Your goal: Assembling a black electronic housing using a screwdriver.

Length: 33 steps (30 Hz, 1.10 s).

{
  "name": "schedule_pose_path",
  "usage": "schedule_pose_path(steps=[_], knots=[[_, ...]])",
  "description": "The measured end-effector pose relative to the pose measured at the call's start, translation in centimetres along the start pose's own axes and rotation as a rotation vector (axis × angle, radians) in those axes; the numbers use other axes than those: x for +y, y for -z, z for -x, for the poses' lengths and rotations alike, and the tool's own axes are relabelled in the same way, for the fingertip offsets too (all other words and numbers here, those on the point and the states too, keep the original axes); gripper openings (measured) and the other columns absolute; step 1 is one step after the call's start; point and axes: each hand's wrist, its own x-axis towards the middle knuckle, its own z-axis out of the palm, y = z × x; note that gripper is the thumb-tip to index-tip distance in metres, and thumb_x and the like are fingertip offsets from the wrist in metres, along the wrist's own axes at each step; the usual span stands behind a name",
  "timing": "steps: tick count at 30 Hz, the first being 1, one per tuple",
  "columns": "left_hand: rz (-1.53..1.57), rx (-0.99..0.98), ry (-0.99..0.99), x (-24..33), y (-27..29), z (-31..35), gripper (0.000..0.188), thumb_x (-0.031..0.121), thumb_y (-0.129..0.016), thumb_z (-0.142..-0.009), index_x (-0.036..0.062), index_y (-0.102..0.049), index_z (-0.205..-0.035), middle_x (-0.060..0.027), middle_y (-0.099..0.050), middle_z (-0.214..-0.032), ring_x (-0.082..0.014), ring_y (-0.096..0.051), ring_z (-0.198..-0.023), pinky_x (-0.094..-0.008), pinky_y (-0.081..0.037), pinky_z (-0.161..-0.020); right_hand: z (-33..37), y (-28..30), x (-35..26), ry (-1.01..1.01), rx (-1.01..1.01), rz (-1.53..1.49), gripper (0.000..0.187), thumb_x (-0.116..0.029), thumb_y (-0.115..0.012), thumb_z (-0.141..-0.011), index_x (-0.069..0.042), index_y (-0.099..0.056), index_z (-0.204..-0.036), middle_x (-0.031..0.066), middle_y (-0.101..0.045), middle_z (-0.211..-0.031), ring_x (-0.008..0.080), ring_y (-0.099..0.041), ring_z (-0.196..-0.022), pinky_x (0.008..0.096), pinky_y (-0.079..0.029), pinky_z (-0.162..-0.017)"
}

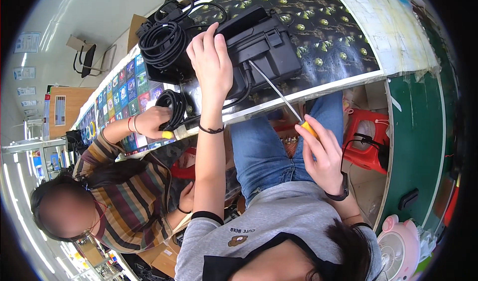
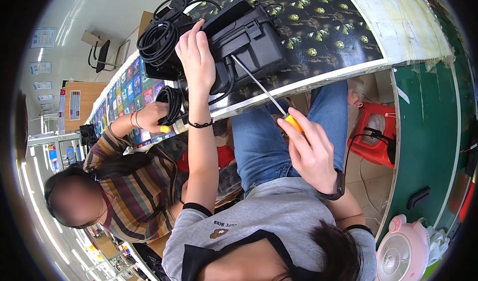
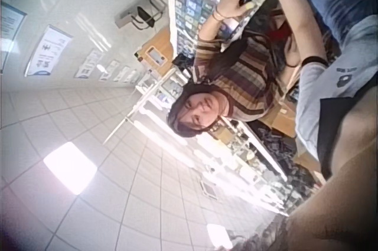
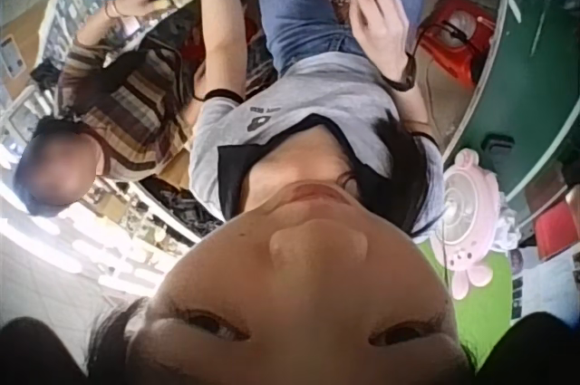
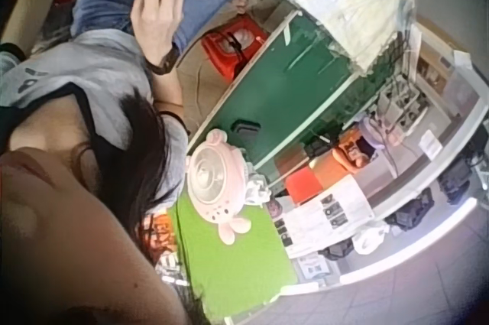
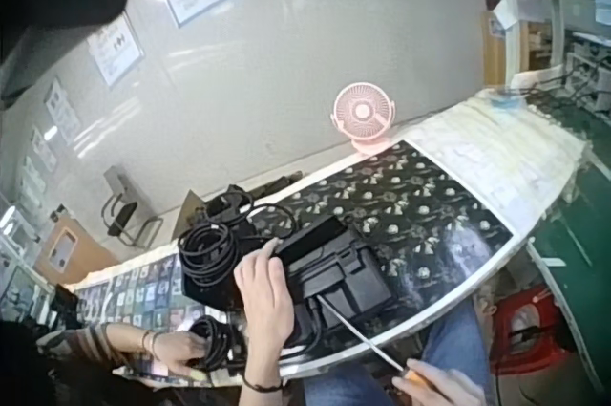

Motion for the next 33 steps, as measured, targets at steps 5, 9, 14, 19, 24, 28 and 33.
schedule_pose_path(steps=[5,9,14,19,24,28,33], knots=[[-0.042,0.018,0.025,0.5,-0.6,0.1,0.034,0.027,-0.048,-0.099,0.0084,-0.058,-0.125,-0.0149,-0.054,-0.116,-0.0332,-0.042,-0.113,-0.0423,-0.032,-0.102,0.1,-1.0,-0.2,0.022,0.028,0.084,0.048,0.011,-0.064,-0.071,-0.005,-0.067,-0.116,0.0134,-0.058,-0.128,0.0274,-0.062,-0.089,0.0332,-0.055,-0.075],[-0.049,0.005,0.036,0.8,-0.6,0.1,0.033,0.025,-0.051,-0.097,0.0096,-0.057,-0.126,-0.0152,-0.053,-0.116,-0.0336,-0.042,-0.113,-0.0425,-0.032,-0.102,0.0,-0.7,-0.5,0.029,0.0,0.171,0.046,0.01,-0.064,-0.072,-0.005,-0.068,-0.115,0.0132,-0.057,-0.13,0.026,-0.062,-0.089,0.0326,-0.056,-0.072],[-0.088,0.008,0.021,0.6,-0.4,0.2,0.032,0.019,-0.056,-0.093,0.0102,-0.058,-0.123,-0.014,-0.053,-0.115,-0.0333,-0.042,-0.111,-0.0425,-0.033,-0.1,0.2,-1.2,-0.9,-0.202,-0.113,-0.329,0.036,0.01,-0.058,-0.081,-0.004,-0.069,-0.113,0.0148,-0.055,-0.132,0.0196,-0.062,-0.08,0.0272,-0.054,-0.069],[-0.085,0.012,0.067,0.5,-0.1,0.1,0.031,0.018,-0.058,-0.091,0.0098,-0.058,-0.121,-0.0144,-0.053,-0.112,-0.0332,-0.043,-0.109,-0.0429,-0.036,-0.097,0.1,-0.9,1.7,-0.944,-0.169,-2.071,0.043,-0.002,-0.042,-0.098,-0.009,-0.045,-0.141,0.0152,-0.038,-0.148,0.003,-0.036,-0.06,0.0113,-0.031,-0.041],[-0.085,0.024,0.108,0.7,-0.1,0.2,0.03,0.017,-0.058,-0.091,0.0097,-0.059,-0.12,-0.0147,-0.052,-0.111,-0.0332,-0.043,-0.107,-0.043,-0.037,-0.095,-0.3,0.3,2.1,-0.853,-0.224,-1.875,0.036,0.0,-0.041,-0.097,-0.006,-0.055,-0.13,0.0167,-0.043,-0.144,0.004,-0.042,-0.059,0.0145,-0.035,-0.042],[-0.131,0.063,0.139,0.8,0.0,0.6,0.029,0.016,-0.056,-0.092,0.0109,-0.059,-0.12,-0.0139,-0.052,-0.112,-0.0331,-0.043,-0.108,-0.0439,-0.037,-0.094,-0.8,1.3,-0.2,-0.359,-0.24,-0.791,0.026,0.005,-0.049,-0.091,-0.002,-0.067,-0.108,0.0172,-0.053,-0.134,0.0052,-0.054,-0.063,0.0214,-0.045,-0.051],[-0.149,0.089,0.14,1.0,0.0,0.8,0.029,0.016,-0.055,-0.093,0.0102,-0.058,-0.121,-0.0137,-0.051,-0.113,-0.0331,-0.043,-0.109,-0.0446,-0.037,-0.093,-2.0,1.0,-2.2,-0.183,-0.247,-0.394,0.031,0.011,-0.058,-0.078,-0.004,-0.068,-0.103,0.0196,-0.053,-0.13,0.0347,-0.068,-0.086,0.0364,-0.056,-0.072]])
